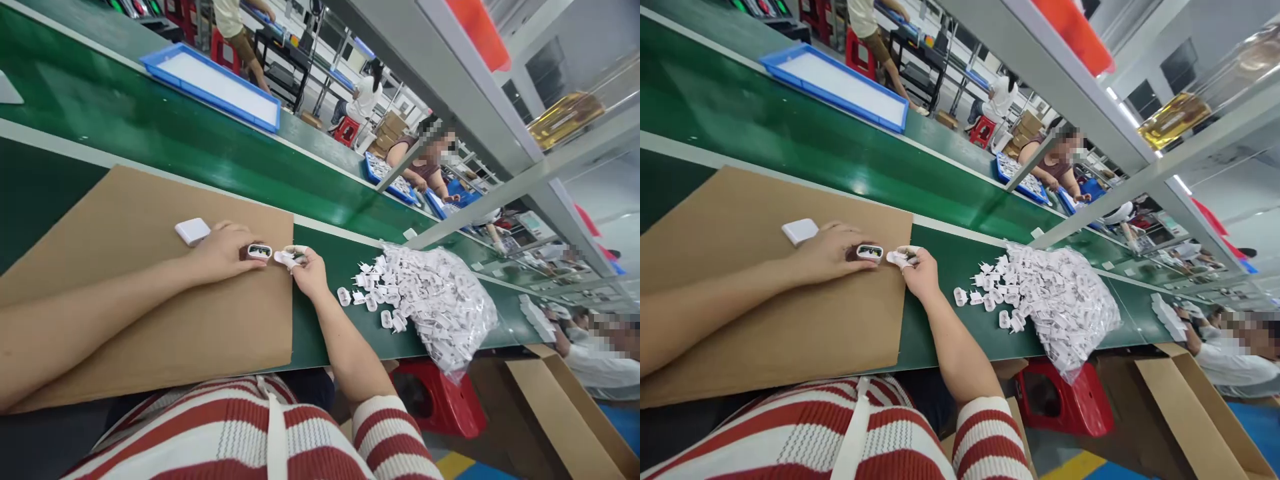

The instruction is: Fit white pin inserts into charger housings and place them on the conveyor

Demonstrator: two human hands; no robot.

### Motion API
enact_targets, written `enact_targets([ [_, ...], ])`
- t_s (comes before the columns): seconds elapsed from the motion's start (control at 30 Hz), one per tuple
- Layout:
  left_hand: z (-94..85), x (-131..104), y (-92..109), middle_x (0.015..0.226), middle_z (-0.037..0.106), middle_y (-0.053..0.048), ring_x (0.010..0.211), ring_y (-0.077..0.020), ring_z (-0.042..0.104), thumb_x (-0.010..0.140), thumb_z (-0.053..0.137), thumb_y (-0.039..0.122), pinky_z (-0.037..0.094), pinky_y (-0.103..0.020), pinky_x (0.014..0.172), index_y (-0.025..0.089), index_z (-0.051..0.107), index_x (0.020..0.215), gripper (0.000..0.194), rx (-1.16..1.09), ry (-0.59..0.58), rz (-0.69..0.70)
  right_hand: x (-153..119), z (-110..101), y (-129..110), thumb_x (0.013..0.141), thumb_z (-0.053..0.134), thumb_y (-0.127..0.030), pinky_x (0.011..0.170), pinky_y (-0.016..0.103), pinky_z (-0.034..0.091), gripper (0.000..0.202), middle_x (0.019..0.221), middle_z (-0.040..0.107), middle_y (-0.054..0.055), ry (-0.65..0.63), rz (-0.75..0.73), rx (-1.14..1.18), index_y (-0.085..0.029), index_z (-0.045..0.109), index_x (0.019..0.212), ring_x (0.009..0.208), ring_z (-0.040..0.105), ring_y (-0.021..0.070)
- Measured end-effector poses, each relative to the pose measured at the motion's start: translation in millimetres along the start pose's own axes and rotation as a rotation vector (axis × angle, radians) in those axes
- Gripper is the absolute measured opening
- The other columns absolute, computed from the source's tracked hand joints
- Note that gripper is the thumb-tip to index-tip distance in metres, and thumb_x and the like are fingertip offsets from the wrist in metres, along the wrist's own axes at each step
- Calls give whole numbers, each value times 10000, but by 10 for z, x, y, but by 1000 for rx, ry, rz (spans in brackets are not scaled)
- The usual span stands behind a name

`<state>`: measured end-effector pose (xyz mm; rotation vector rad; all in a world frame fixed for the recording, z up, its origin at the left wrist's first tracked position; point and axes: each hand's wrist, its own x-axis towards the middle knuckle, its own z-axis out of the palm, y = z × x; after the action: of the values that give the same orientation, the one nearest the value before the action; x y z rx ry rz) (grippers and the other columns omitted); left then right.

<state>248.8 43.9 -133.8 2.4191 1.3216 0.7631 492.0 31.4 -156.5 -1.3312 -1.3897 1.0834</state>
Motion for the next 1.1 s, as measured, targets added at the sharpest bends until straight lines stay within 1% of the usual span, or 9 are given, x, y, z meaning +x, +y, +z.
enact_targets([
  [0.1,83,3,-49,1185,746,-114,1189,-338,639,956,615,643,459,-489,1054,244,783,1158,477,32,-8,62,-39,-24,102,708,896,-395,733,288,560,321,952,755,28,-12,-95,-108,-206,746,920,717,620,130],
  [0.17,138,-1,-75,1189,754,-106,1164,-318,652,987,583,612,430,-495,1077,225,780,1106,450,34,30,105,-43,-45,127,762,848,-361,781,299,577,250,972,740,31,-31,-160,-188,-211,751,936,747,633,135],
  [0.3,204,-14,-96,1110,788,-58,1153,-283,689,1000,604,592,311,-509,1227,258,776,1030,377,22,113,177,-18,-44,147,843,800,-386,866,320,608,421,1150,754,77,5,-156,-183,-206,722,1215,881,708,154],
  [0.43,217,-33,-60,1112,802,-39,1243,-287,674,1054,528,504,209,-533,1302,325,797,1082,325,43,89,221,-18,-46,143,826,848,-478,880,357,627,452,1104,807,86,20,-40,-88,-199,733,1162,949,763,206],
  [0.53,234,-43,-35,1158,790,-64,1250,-288,668,1063,552,537,198,-546,1309,296,786,1194,360,81,107,218,-59,-53,87,870,816,-426,1011,390,607,336,1131,816,73,112,-157,-60,-211,759,1123,1039,764,220],
  [0.6,248,-45,-29,1197,771,-100,1220,-291,674,1037,587,621,207,-547,1305,244,767,1259,473,97,145,186,-102,-38,32,921,760,-395,1076,404,584,276,1168,812,63,137,-248,-77,-228,758,1140,1093,754,222],
  [0.73,255,-46,-9,1241,745,-145,1213,-303,664,1000,552,761,240,-536,1292,193,694,1416,719,68,150,101,-170,45,-63,1019,633,-362,1154,439,537,246,1278,791,65,5,-382,-247,-267,739,1220,1230,716,241],
  [0.83,242,-46,22,1245,750,-135,1221,-300,653,1008,533,767,209,-536,1302,190,629,1489,757,24,126,76,-175,101,-100,1055,537,-283,1157,448,518,281,1301,783,96,-68,-506,-419,-242,732,1254,1262,696,255],
  [1.1,271,-31,27,1173,781,-130,1170,-298,681,990,495,827,231,-535,1291,144,601,1526,875,17,140,71,-156,114,-221,959,498,-65,1060,418,524,403,1134,770,112,-197,-549,-848,-206,728,1258,1181,672,282],
])
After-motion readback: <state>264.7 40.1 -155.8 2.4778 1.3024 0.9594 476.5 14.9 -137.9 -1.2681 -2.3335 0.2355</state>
